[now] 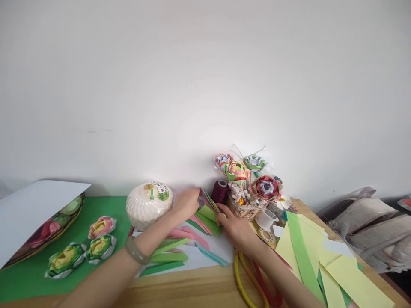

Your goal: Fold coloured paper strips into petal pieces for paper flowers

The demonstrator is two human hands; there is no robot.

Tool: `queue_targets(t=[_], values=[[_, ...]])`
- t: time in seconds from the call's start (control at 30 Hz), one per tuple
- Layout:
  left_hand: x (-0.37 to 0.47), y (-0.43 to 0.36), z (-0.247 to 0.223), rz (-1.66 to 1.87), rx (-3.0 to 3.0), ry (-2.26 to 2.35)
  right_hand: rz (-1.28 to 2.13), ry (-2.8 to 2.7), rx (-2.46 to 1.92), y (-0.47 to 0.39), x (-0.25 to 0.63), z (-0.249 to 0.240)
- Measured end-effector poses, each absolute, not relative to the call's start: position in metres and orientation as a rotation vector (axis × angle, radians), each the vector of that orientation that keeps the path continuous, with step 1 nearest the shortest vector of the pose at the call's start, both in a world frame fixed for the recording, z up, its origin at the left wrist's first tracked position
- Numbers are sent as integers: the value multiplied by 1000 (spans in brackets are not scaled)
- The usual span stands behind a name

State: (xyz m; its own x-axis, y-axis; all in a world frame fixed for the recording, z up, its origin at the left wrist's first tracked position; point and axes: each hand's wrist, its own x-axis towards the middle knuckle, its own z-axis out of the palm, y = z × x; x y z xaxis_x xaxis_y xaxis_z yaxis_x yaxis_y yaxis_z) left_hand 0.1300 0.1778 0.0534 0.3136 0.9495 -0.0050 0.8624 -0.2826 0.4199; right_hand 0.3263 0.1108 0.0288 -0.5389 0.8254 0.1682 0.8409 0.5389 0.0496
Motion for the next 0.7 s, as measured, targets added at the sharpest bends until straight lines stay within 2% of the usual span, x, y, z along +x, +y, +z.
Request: queue_targets(t=[0.37,0.57,0.7], values=[[134,168,67,220,2494,1531,-150,-2611,-1453,110,326,25],[104,116,95,254,2638,1622,-103,-2564,-1435,108,321,24],[61,79,90,316,2607,1717,-55,-2546,-1358,107,315,22]])
